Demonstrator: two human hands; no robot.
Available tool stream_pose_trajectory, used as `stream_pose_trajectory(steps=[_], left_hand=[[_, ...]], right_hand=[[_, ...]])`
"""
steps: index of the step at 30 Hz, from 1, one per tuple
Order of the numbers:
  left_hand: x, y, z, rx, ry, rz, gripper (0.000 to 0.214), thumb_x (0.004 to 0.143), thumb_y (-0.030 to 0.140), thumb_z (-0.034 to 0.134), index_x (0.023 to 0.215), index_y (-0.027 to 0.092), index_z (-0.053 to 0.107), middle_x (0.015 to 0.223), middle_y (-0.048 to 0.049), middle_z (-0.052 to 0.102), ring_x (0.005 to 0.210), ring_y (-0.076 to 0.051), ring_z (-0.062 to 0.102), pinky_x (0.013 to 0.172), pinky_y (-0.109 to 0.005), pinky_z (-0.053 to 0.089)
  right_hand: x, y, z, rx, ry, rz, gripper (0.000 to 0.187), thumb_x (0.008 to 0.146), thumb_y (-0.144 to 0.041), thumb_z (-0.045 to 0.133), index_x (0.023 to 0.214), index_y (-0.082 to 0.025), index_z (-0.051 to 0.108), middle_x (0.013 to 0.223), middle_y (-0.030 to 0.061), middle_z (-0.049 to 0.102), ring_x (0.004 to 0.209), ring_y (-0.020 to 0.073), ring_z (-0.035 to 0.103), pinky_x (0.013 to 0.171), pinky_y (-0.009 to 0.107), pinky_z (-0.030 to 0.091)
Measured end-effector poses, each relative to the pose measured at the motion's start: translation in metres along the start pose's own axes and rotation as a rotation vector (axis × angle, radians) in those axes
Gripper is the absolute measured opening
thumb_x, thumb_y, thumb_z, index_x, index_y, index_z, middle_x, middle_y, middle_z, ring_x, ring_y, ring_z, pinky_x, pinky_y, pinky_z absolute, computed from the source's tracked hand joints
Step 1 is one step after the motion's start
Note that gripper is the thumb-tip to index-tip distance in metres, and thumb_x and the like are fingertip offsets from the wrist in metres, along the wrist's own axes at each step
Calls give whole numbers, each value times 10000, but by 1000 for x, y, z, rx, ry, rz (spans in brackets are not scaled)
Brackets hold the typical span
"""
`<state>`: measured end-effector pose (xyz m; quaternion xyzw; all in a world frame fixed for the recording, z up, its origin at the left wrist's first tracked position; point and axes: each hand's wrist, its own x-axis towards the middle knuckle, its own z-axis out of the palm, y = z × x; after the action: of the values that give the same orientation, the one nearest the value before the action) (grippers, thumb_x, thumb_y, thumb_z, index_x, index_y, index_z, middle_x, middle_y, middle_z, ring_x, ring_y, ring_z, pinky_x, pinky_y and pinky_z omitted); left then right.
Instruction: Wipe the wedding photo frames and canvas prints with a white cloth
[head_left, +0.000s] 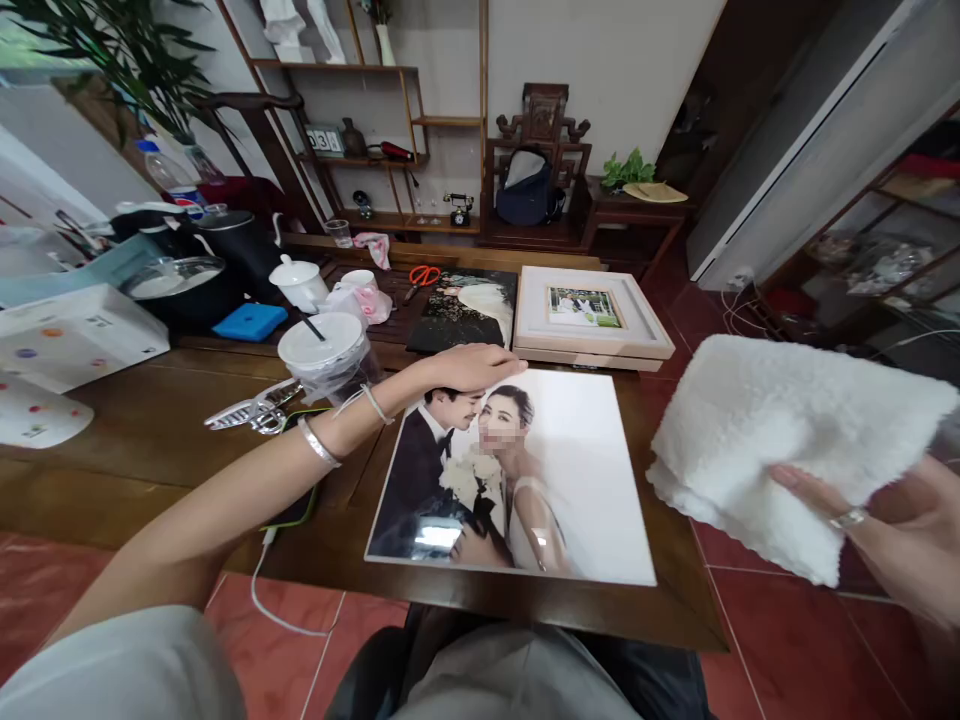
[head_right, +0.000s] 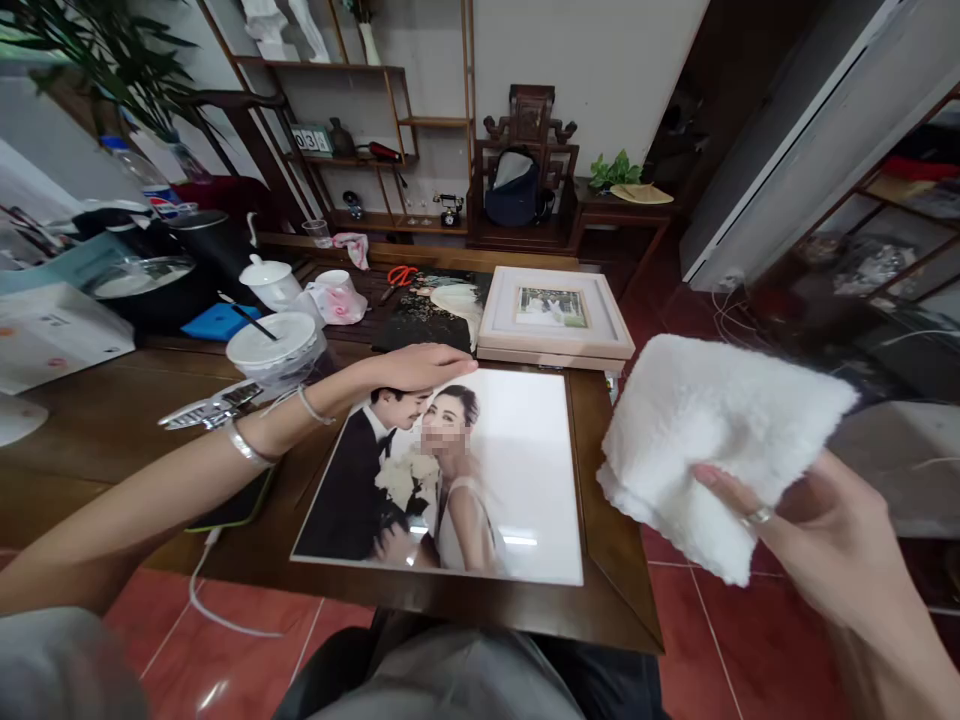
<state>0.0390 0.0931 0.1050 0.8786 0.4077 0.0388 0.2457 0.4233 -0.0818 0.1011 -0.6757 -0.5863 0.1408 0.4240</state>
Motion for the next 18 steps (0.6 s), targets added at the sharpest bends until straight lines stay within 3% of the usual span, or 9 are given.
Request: stream_pose_trajectory(steps=[4, 7, 10, 12, 15, 18], left_hand=[[11, -8, 13, 1, -62, 25, 528, 915, 594, 270, 851, 192, 607, 885, -39, 678, 796, -204, 580, 687, -270, 368], [20, -14, 22, -50, -92, 52, 495, 913, 569, 301, 842, 182, 601, 852, -31, 661, 767, -185, 563, 683, -256, 368], [30, -18, 31, -81, -111, 90, 491, 918, 553, 296, 774, 171, 569, 802, -24, 632, 736, -170, 548, 642, -243, 361], [35, -20, 36, -90, -125, 115, 501, 922, 548, 284, 731, 168, 549, 759, -18, 614, 705, -161, 536, 616, -238, 357], [40, -23, 41, -93, -132, 132, 515, 919, 557, 280, 736, 165, 559, 736, -14, 612, 674, -156, 536, 596, -236, 359], [43, -24, 44, -75, -114, 120, 517, 918, 557, 287, 750, 167, 582, 756, -16, 640, 671, -157, 557, 583, -233, 360]], right_hand=[[13, -3, 1, 138, -267, 57, 456, 637, -390, 804, 1057, -295, 652, 1008, 63, 711, 845, 240, 664, 690, 315, 580], [18, 4, 3, 226, -356, 133, 553, 618, -356, 819, 1134, -318, 623, 1076, 51, 703, 904, 247, 668, 726, 318, 588], [20, 8, 5, 281, -393, 223, 562, 547, -329, 859, 1073, -304, 662, 1061, 54, 713, 902, 264, 675, 718, 335, 592], [22, 7, 6, 345, -342, 266, 484, 506, -374, 872, 951, -273, 710, 953, 61, 732, 825, 264, 681, 680, 343, 588], [26, -1, 13, 511, -120, 345, 382, 481, -486, 863, 720, -220, 731, 731, 67, 709, 643, 243, 653, 535, 339, 548], [30, -14, 23, 515, 143, 340, 322, 468, -364, 898, 694, -195, 744, 781, 80, 714, 612, 215, 622, 482, 329, 496]])
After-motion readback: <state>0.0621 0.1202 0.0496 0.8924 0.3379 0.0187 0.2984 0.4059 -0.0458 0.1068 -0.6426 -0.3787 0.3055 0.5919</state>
